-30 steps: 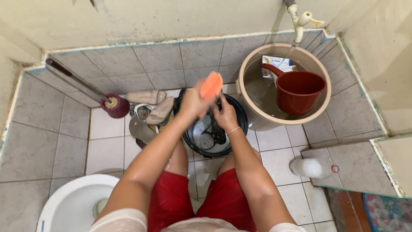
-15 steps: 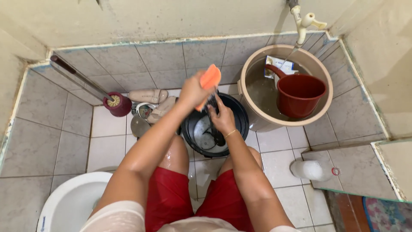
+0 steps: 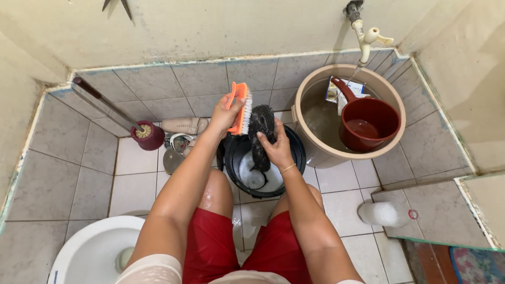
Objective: The person sits on the bathroom floor and washes a pair of black shoes using an orange brush and soapy water from a black bucket. They scrub the shoes thoroughly and rinse them with water from a red scoop.
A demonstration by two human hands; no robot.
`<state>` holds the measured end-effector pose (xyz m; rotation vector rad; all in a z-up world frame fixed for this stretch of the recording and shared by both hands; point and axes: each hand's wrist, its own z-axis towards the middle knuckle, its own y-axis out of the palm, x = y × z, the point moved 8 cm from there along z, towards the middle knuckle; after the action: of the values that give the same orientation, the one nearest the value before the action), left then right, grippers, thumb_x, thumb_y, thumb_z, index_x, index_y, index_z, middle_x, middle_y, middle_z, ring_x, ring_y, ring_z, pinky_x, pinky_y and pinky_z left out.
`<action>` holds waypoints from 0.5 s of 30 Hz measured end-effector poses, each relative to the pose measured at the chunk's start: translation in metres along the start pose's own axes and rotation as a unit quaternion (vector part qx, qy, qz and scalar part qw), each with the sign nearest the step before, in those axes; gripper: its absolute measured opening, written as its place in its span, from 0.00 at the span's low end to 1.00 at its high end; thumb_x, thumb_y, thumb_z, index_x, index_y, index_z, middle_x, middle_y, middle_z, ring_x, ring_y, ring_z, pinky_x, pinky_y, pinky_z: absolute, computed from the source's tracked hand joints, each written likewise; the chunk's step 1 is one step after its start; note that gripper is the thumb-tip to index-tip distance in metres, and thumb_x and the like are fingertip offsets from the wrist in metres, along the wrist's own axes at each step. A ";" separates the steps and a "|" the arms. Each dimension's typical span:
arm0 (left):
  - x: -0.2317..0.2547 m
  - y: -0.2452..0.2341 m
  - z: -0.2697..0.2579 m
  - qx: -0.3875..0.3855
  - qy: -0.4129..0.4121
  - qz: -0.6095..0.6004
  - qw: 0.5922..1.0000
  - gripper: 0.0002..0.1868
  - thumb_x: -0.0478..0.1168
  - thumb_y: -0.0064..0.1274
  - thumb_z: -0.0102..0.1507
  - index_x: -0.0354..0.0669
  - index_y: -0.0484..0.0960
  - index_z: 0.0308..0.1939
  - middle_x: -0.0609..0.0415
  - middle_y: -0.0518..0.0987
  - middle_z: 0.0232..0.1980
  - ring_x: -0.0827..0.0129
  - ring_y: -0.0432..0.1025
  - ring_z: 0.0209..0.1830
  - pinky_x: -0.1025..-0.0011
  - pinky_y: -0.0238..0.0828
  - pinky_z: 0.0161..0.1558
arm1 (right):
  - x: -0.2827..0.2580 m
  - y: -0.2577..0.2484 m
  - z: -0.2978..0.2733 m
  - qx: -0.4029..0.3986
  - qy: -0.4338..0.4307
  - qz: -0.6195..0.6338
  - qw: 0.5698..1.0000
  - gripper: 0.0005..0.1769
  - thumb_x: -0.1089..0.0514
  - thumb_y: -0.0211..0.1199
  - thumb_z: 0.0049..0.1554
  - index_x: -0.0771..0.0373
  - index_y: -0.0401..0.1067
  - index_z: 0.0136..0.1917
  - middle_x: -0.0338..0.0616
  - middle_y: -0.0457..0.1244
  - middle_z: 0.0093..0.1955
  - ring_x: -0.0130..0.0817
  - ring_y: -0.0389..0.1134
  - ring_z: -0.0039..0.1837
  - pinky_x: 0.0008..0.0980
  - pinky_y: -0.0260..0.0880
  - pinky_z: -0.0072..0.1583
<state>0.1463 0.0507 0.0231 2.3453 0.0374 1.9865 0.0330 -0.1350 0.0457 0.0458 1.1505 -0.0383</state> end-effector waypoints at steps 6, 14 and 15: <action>0.025 0.021 -0.017 -0.077 0.105 -0.009 0.991 0.26 0.44 0.63 0.63 0.39 0.75 0.62 0.56 0.82 0.53 0.76 0.76 0.50 0.75 0.73 0.53 | 0.008 -0.002 0.002 0.005 0.035 0.052 0.998 0.30 0.66 0.68 0.59 0.65 0.56 0.69 0.45 0.62 0.65 0.31 0.64 0.66 0.30 0.65 0.68; 0.038 0.039 -0.025 -0.133 0.148 0.039 0.979 0.26 0.41 0.65 0.62 0.38 0.76 0.61 0.55 0.83 0.54 0.75 0.76 0.52 0.73 0.75 0.56 | 0.037 -0.010 0.002 0.011 0.153 0.133 0.979 0.35 0.61 0.66 0.58 0.62 0.57 0.76 0.40 0.64 0.64 0.26 0.66 0.63 0.26 0.66 0.65; 0.042 0.041 -0.028 -0.137 0.150 0.047 0.978 0.26 0.42 0.65 0.61 0.38 0.76 0.61 0.55 0.83 0.54 0.75 0.77 0.52 0.73 0.75 0.56 | 0.047 -0.008 -0.001 0.001 0.170 0.130 0.977 0.35 0.62 0.67 0.58 0.63 0.58 0.75 0.42 0.64 0.63 0.27 0.66 0.62 0.27 0.66 0.65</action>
<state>0.1246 0.0134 0.0721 1.8997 -0.3156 2.2082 0.0508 -0.1437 0.0027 0.2109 1.4786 0.2080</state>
